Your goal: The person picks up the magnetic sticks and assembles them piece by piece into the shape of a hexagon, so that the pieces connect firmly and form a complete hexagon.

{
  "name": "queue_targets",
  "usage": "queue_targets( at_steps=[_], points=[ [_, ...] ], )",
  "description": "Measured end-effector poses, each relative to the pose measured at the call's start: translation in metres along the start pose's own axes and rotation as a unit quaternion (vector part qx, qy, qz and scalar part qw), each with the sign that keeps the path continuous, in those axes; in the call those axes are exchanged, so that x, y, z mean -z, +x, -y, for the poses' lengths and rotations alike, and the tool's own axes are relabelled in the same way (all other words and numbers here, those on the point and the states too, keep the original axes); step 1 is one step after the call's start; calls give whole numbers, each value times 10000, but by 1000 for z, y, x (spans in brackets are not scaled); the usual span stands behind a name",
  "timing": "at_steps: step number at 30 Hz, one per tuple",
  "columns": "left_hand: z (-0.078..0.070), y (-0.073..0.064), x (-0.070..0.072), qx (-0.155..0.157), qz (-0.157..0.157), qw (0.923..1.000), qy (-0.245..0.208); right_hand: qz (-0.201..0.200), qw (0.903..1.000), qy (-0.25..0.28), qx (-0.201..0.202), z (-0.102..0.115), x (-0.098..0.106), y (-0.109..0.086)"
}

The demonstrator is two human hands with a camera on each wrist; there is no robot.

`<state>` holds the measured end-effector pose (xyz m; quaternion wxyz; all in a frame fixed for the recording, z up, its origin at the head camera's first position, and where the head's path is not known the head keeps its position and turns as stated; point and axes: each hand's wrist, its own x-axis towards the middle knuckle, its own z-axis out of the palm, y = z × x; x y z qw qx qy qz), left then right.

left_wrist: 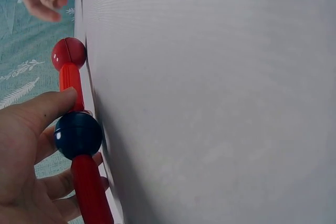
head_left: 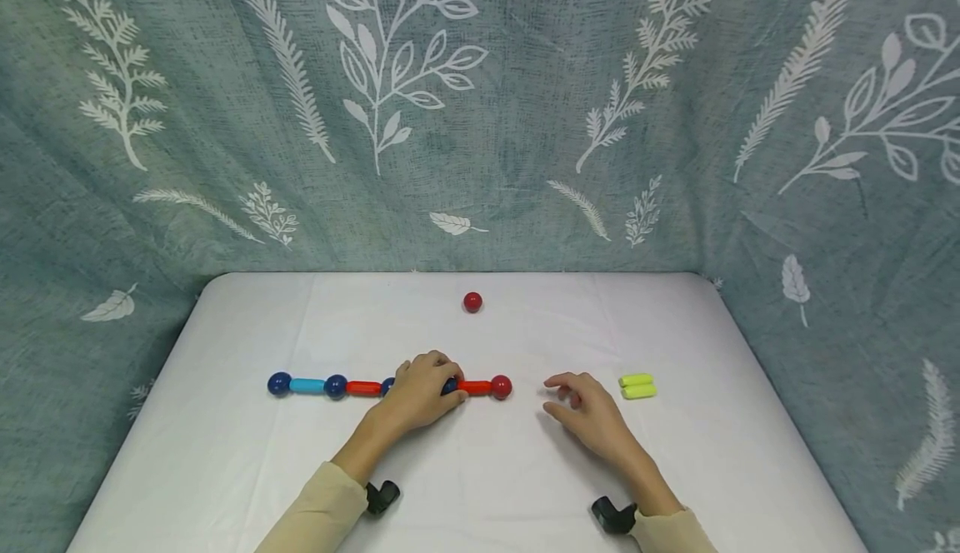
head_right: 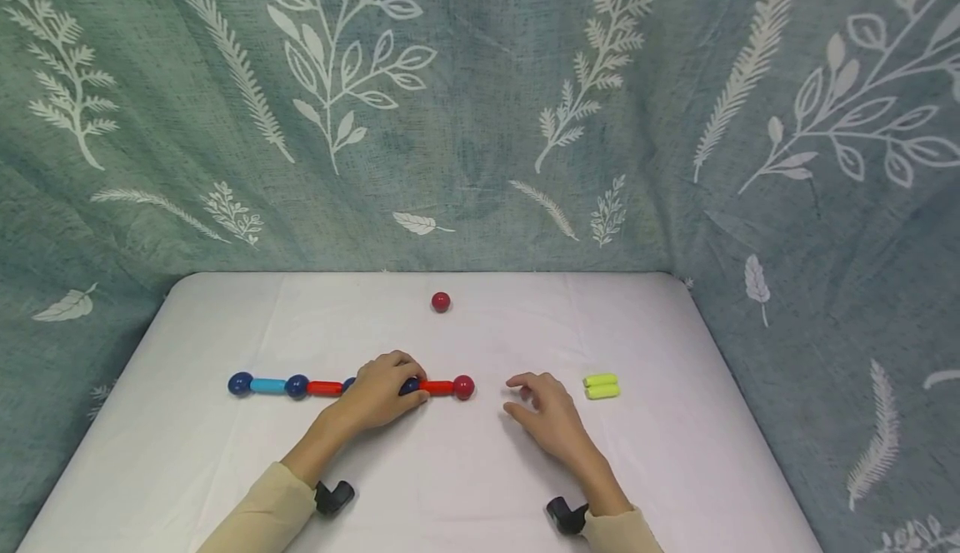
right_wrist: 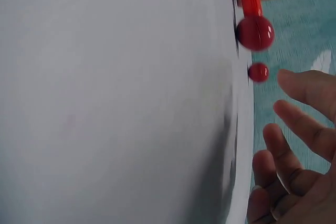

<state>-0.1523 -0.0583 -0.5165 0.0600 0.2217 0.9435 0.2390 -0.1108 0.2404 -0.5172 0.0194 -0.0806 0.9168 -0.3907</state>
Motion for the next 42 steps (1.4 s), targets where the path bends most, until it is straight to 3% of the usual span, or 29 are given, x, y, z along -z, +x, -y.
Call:
queue_targets(
  at_steps=[11,22,29,42],
  points=[
    [2,1,-5,47,27,9999,129,-473,9983,-331,-56,-43,44,-26],
    [1,1,-3,36,4,9999,120,-794,9932,-710,-470,-73,79,-27],
    [0,1,-1,63,53,9999,85,-800,9901,-801,-835,-88,84,-26],
    [2,-1,-2,21,-25,9999,100,-500,9915,-702,-975,-91,86,-26]
  ],
)
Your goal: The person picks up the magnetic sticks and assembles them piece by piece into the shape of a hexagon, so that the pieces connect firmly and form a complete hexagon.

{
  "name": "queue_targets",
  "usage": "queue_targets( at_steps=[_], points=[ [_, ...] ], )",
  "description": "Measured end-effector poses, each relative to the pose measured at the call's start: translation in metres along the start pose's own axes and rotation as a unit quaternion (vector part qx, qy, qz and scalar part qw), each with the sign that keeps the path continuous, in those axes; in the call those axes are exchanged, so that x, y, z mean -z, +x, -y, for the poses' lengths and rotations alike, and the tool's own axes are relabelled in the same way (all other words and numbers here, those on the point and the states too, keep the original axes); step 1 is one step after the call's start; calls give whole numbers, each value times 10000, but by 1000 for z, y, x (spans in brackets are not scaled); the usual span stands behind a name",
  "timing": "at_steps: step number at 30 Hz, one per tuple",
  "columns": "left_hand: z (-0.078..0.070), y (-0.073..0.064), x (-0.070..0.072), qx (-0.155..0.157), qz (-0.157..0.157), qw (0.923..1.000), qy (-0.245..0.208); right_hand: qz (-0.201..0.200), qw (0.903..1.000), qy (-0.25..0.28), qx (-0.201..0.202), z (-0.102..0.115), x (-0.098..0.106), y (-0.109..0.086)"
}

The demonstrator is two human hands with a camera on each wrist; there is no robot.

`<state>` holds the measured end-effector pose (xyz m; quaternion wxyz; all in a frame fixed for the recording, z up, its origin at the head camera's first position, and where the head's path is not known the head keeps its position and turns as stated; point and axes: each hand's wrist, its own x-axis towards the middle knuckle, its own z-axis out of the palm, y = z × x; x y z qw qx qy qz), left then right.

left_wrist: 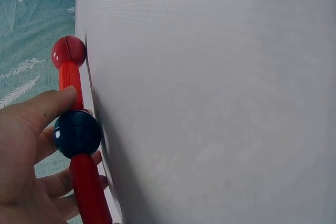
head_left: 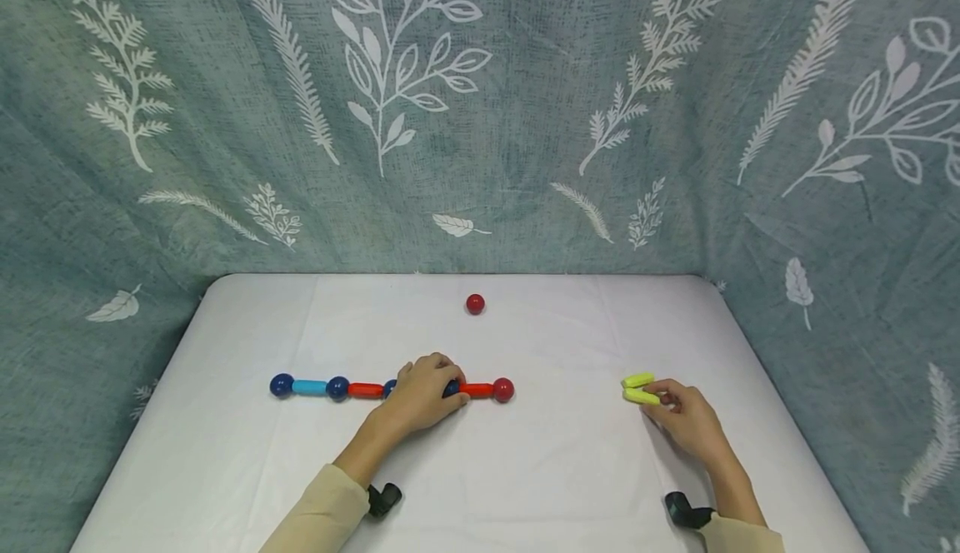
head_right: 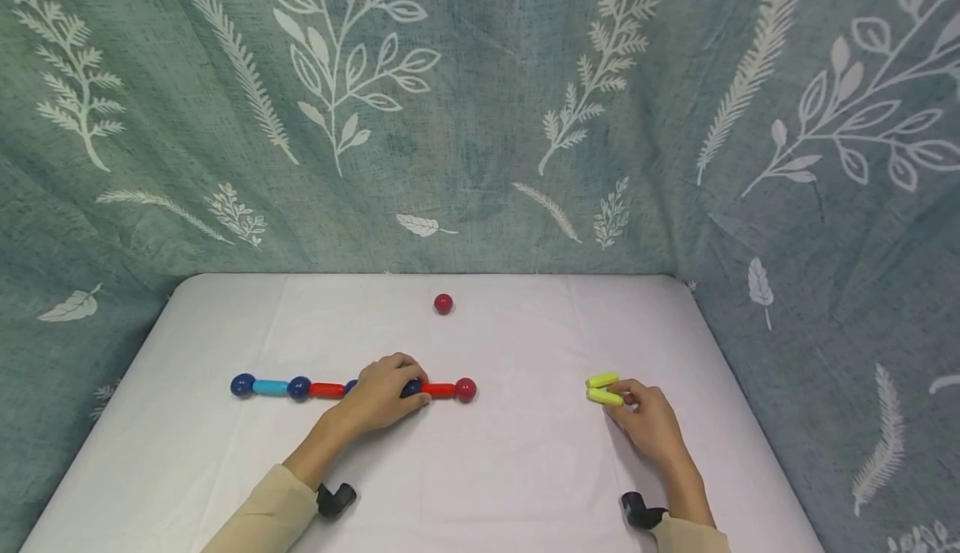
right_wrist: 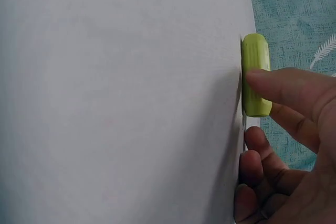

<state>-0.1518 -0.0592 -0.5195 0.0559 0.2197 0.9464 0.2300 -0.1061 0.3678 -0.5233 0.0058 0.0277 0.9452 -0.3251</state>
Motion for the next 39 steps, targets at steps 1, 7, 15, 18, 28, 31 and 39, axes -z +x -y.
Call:
queue_targets(
  at_steps=[1,7,15,18,28,31,39],
  points=[
    [0,0,0,0,-2,10000,-1,26,10000,1,-1,0,0,0],
    [0,-1,0,19,15,10000,-47,51,10000,-38,-32,-2,-2,0],
    [1,-1,0,49,28,10000,-69,115,9998,162,-37,8,-8,-2],
    [1,-1,0,51,19,10000,-46,125,9994,306,56,19,-13,-3],
    [2,-1,-1,34,-1,10000,-9,338,9953,652,629,55,-35,2],
    [1,-1,0,49,6,10000,-47,435,9942,690,700,61,-41,5],
    [-1,-1,1,42,9,9999,-121,569,9903,833,956,71,-54,13]
  ],
)
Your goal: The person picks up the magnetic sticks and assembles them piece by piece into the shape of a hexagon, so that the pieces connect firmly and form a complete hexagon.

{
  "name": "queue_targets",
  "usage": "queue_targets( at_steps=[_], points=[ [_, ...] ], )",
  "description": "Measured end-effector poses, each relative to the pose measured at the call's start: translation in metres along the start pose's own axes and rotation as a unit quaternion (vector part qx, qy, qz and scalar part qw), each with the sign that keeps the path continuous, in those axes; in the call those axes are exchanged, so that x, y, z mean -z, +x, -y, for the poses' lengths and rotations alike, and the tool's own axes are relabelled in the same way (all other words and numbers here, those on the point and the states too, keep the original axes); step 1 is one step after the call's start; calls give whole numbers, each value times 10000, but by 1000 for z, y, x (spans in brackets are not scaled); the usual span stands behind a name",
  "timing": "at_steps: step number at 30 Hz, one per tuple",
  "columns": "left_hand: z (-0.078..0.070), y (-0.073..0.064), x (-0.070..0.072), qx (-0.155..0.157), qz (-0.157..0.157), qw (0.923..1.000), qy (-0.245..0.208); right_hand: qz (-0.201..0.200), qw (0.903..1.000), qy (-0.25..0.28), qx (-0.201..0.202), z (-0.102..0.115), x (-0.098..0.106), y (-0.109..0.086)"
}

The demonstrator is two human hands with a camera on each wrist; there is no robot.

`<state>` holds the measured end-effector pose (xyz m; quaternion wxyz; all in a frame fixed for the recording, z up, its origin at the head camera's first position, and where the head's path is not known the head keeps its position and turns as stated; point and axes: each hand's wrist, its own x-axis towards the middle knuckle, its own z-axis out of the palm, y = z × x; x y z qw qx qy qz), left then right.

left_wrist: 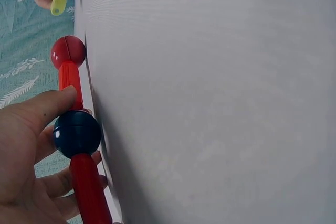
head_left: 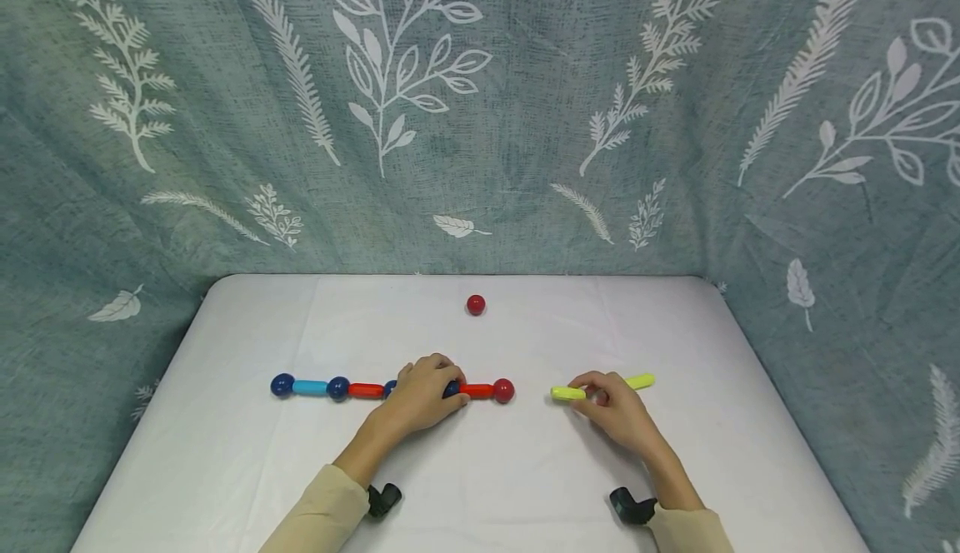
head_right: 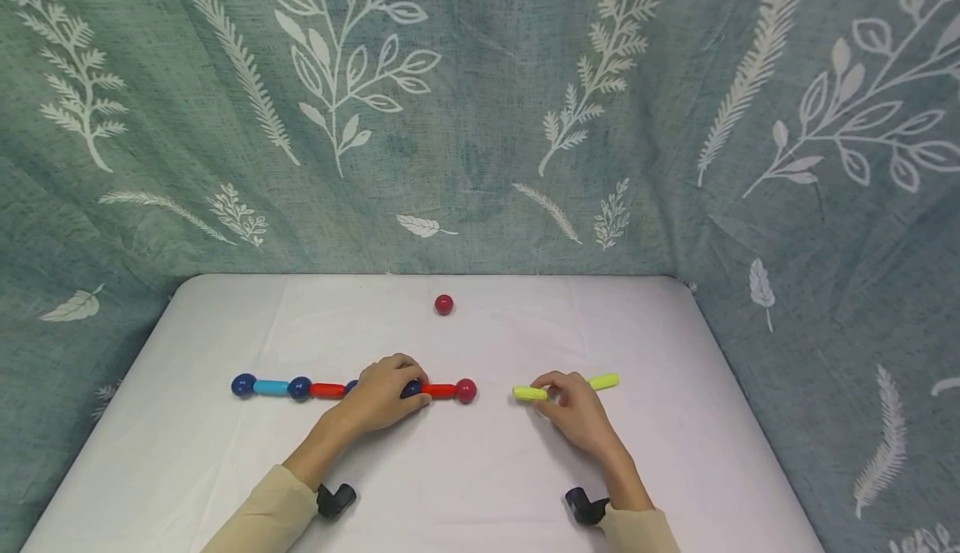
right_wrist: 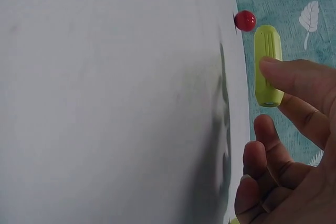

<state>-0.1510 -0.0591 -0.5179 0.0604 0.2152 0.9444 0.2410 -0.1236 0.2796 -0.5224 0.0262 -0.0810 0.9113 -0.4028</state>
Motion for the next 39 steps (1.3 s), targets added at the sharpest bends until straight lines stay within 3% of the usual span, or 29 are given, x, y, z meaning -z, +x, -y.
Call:
queue_targets(
  at_steps=[22,39],
  points=[
    [0,0,1,-2,19,10000,0,346,9994,-71,-52,15,-24,26],
    [1,0,0,15,-1,10000,22,573,9980,-214,147,29,-38,37]
  ],
)
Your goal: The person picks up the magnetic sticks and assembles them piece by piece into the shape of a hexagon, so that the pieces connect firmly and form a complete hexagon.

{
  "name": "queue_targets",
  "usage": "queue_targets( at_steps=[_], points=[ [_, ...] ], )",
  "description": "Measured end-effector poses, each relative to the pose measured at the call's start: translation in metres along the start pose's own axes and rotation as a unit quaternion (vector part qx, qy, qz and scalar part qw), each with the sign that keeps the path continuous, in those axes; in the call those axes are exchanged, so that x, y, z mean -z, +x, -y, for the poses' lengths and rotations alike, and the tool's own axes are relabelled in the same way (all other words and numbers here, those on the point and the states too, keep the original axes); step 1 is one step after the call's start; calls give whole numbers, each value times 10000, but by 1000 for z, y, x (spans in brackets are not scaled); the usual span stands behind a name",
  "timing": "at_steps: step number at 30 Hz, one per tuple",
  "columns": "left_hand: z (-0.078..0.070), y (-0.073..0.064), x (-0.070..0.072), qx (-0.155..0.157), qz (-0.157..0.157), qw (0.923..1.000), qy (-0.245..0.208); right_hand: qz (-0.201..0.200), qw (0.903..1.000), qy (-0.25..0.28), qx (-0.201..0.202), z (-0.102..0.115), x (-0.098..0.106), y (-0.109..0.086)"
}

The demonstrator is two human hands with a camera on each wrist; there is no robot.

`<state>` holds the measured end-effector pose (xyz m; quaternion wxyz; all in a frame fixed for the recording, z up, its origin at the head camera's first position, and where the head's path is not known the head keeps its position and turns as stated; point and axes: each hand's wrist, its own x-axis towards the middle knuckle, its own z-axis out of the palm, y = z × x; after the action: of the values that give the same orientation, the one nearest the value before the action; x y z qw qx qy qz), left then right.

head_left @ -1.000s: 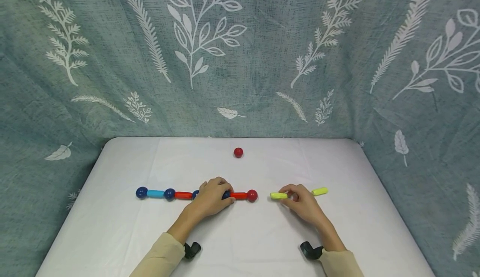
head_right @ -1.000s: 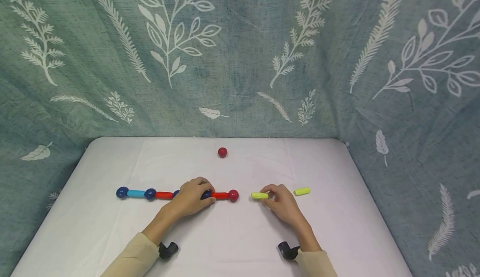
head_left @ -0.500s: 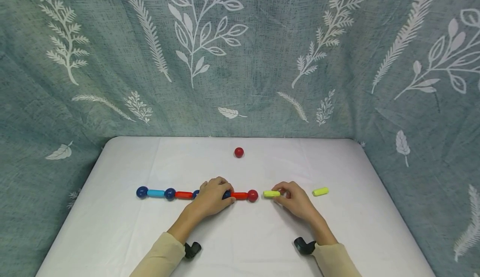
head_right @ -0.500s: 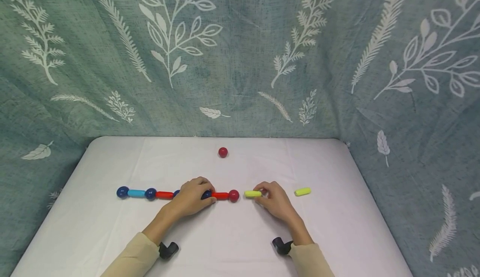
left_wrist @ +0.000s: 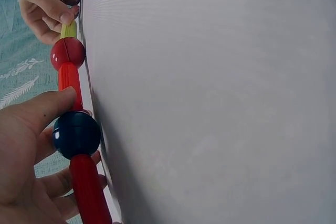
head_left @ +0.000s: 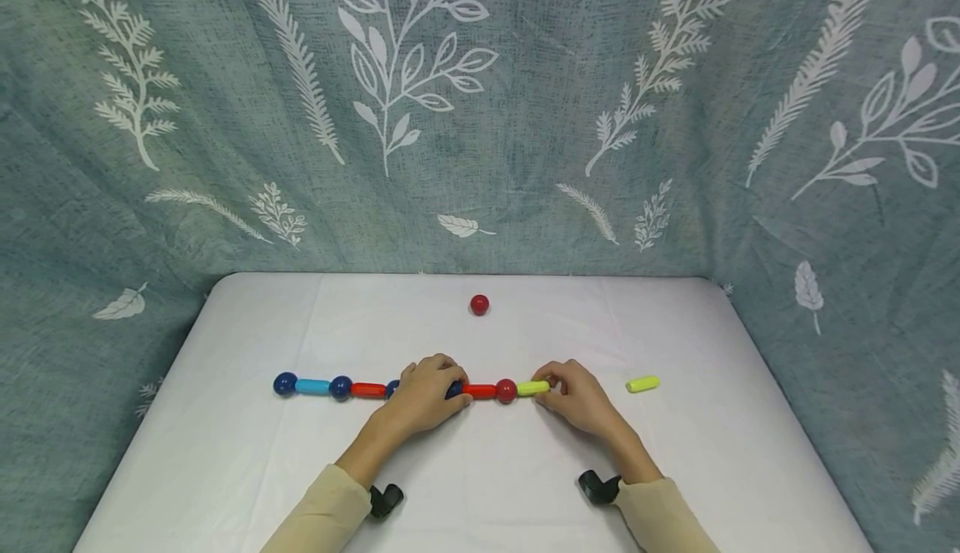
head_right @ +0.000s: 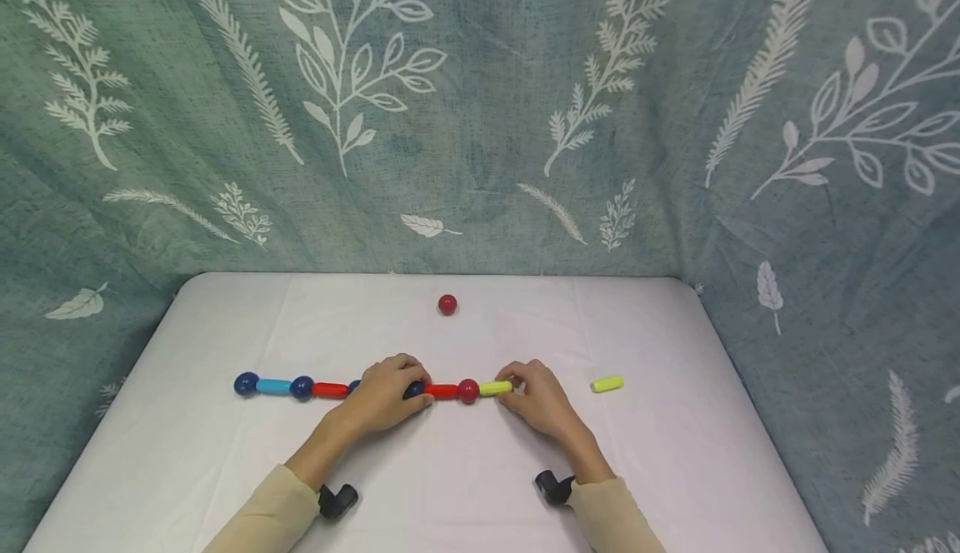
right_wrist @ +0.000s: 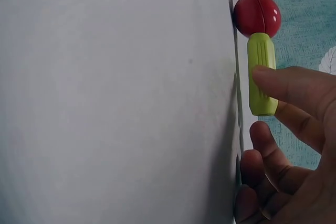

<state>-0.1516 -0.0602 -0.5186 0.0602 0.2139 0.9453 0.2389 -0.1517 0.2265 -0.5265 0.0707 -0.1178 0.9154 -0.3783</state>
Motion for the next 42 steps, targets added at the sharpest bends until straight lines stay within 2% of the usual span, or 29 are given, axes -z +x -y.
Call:
queue_targets(
  at_steps=[7,12,16,22,27,30,36,42],
  points=[
    [3,-2,3,-111,80,9996,262,-3,10000,-69,-39,0,0,2],
    [15,-20,18,-42,5,9990,439,22,9999,-43,-96,0,0,2],
    [38,-42,36,225,-243,9986,411,57,9999,-43,-106,1,-1,3],
    [82,-74,63,663,-648,9946,458,45,9999,-40,-110,1,0,5],
    [115,-93,80,950,-729,9913,552,59,10000,-24,-58,0,2,7],
    [128,-102,84,1048,-760,9902,531,55,10000,-8,-47,0,2,8],
    [137,-111,85,1205,-771,9893,290,-4,10000,-24,-5,0,2,7],
    [139,-115,83,1218,-877,9881,330,-72,10000,30,-34,0,1,8]
  ],
)
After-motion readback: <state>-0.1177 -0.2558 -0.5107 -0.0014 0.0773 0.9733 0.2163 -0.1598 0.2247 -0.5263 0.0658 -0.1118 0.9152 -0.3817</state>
